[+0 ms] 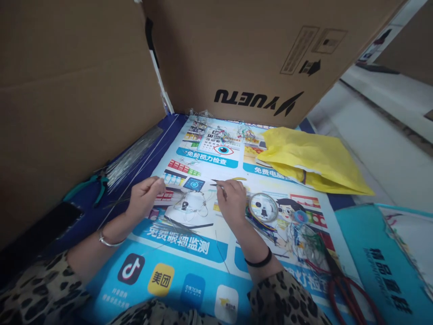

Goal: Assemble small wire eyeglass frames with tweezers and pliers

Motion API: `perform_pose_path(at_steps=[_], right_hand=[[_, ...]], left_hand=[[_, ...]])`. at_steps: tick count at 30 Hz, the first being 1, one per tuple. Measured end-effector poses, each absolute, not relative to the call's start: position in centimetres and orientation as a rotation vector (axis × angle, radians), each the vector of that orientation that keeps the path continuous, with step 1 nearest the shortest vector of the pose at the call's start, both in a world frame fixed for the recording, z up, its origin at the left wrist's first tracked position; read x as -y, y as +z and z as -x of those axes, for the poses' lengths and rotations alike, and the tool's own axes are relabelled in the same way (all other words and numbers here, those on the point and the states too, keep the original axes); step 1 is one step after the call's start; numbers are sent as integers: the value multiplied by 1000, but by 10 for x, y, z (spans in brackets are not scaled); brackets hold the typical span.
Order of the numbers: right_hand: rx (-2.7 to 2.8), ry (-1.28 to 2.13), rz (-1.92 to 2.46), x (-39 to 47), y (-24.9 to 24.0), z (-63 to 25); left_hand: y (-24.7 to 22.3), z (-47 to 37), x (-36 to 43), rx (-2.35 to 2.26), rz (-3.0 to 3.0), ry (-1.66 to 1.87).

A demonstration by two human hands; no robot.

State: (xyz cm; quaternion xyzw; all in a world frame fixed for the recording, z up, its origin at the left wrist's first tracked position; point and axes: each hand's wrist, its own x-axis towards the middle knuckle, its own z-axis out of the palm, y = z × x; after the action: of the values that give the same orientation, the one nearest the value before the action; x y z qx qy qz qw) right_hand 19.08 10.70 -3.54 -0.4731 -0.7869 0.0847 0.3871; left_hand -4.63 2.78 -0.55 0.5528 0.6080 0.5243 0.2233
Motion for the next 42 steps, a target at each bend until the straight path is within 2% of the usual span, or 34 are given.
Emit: perform_pose_path(at_steps=[5,9,12,18,22,27,33,42], right_hand=[[2019,228,1235,-107,-35,-190],[2045,243,1203,-106,-35,-188],[2070,266,1161,-105,-33,-187],[2173,349,1113,-100,-30,-184],[2307,356,1180,-99,-34,-183],[2383,382,1264,-98,-34,-176],[2404,340,1361,-91,-31,-163],[2440,290,1466,-91,-24,-141]], left_hand=[[0,50,-28,-1668,-1296,1714],[5,52,-27,-1634,-1330,1733],[16,56,-23,-1615,-1473,1604],[39,63,-4,-1543,-2037,1038],[35,60,13,-1496,-2214,914],[18,60,25,-1567,-2218,982],[2,60,24,-1611,-2244,891],[0,58,25,-1625,-2301,824]])
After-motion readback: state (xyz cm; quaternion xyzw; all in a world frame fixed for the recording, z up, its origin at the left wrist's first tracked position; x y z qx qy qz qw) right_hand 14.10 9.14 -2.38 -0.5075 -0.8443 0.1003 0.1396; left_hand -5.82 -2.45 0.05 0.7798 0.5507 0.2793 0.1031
